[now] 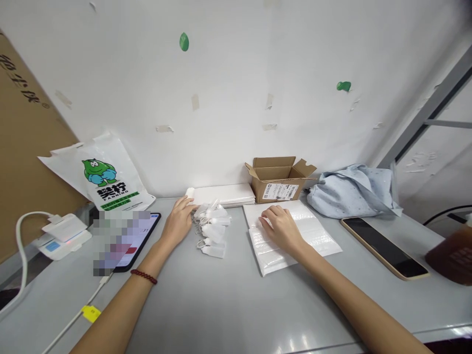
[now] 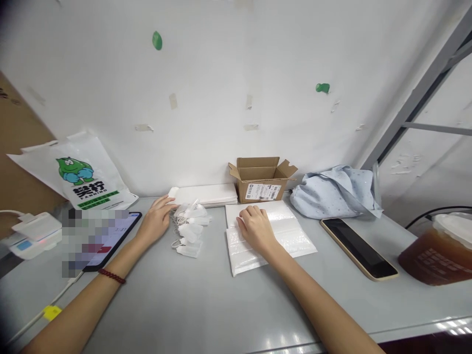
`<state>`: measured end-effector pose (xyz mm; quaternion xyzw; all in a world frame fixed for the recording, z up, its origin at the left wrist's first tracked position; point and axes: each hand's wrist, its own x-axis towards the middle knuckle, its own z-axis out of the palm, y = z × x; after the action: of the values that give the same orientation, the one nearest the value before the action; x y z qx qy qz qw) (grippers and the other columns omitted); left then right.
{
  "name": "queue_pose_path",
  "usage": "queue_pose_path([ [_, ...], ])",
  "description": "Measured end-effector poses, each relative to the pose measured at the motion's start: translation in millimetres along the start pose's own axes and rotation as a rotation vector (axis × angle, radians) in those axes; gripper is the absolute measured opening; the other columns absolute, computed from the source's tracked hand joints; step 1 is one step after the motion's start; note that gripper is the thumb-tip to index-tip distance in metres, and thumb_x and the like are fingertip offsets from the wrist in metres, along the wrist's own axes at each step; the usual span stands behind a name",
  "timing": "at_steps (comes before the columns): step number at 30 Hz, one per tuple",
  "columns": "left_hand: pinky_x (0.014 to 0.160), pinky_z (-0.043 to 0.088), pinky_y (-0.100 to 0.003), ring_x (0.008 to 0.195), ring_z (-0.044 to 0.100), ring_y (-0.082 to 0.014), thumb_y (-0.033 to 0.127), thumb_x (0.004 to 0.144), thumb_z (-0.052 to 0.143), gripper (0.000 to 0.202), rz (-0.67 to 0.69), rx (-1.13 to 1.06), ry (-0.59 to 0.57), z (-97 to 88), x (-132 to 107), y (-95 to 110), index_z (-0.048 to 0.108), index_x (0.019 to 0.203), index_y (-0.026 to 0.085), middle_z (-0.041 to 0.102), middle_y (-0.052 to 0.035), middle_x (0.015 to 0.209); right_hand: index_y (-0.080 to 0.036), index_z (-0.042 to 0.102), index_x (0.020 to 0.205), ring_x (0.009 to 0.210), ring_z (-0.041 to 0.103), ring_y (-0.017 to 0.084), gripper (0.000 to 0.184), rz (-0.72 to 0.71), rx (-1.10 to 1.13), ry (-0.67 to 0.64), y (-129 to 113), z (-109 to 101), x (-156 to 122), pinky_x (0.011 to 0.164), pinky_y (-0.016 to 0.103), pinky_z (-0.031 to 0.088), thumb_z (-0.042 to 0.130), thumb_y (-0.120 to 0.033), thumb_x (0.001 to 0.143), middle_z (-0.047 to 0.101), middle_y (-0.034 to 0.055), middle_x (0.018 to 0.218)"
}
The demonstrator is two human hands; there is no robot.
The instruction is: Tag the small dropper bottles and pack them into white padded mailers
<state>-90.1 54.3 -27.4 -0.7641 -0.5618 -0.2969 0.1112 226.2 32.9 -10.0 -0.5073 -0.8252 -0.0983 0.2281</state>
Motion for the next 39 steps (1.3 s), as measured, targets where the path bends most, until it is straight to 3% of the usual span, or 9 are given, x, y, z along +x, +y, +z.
queue_pose_path([
  [6,0.103,0.04,-0.045,0.126,0.042,-0.0247,0.0,0.073,0.032,0.047,-0.018,0.021,-0.035,2.3,-0.4,-1.5,0.065,0.103,0.014,0.061,-0.0098,0.117,-0.015,0.058,0.083,0.08,0.052,0.017,0.017,-0.076,0.048,0.079,-3.8,-5.1,-3.7,0.07,0.029,0.031,0.044,-0.021,0.091,0.061,0.0063,0.084],
  [18,0.106,0.036,-0.045,0.132,0.034,-0.0243,-0.005,0.062,0.034,0.058,-0.031,0.086,-0.089,8.3,-2.5,-4.9,0.06,0.112,0.012,0.058,-0.0106,0.124,-0.016,0.058,0.083,0.079,0.052,0.018,0.016,-0.148,0.083,0.091,-12.8,-7.0,-8.1,0.071,0.029,0.031,0.045,-0.02,0.091,0.062,0.0058,0.083],
  [22,0.107,0.034,-0.045,0.134,0.029,-0.0263,-0.004,0.065,0.034,0.06,-0.07,0.073,-0.063,8.5,-2.9,-2.1,0.053,0.12,0.007,0.05,-0.0148,0.133,-0.016,0.058,0.082,0.078,0.052,0.017,0.018,-0.142,0.098,0.075,-12.8,-7.2,-7.7,0.072,0.029,0.031,0.044,-0.021,0.091,0.062,0.0059,0.082],
  [28,0.104,0.031,-0.053,0.138,0.016,-0.0355,0.0,0.067,0.038,0.064,-0.162,0.142,-0.059,5.5,-5.0,3.9,0.042,0.131,0.007,0.034,-0.0163,0.146,-0.016,0.057,0.077,0.077,0.053,0.017,0.025,-0.132,0.183,0.075,-15.9,-9.2,-7.8,0.072,0.03,0.032,0.043,-0.029,0.094,0.063,0.0058,0.081],
  [32,0.103,0.03,-0.055,0.136,0.019,-0.0374,0.0,0.069,0.037,0.063,-0.222,0.184,-0.089,3.6,-3.8,7.8,0.042,0.131,0.008,0.037,-0.0164,0.143,-0.017,0.056,0.077,0.076,0.053,0.017,0.026,-0.141,0.209,0.088,-17.0,-9.4,-8.5,0.071,0.031,0.033,0.042,-0.031,0.094,0.062,0.0053,0.079],
  [39,0.1,0.033,-0.054,0.131,0.026,-0.0377,-0.001,0.071,0.034,0.063,-0.204,0.207,0.027,-8.1,1.3,18.6,0.036,0.134,0.005,0.037,-0.0204,0.14,-0.018,0.055,0.079,0.077,0.053,0.019,0.022,-0.163,0.212,0.161,-14.6,-9.3,-8.0,0.069,0.032,0.035,0.044,-0.03,0.093,0.062,0.0065,0.081],
])
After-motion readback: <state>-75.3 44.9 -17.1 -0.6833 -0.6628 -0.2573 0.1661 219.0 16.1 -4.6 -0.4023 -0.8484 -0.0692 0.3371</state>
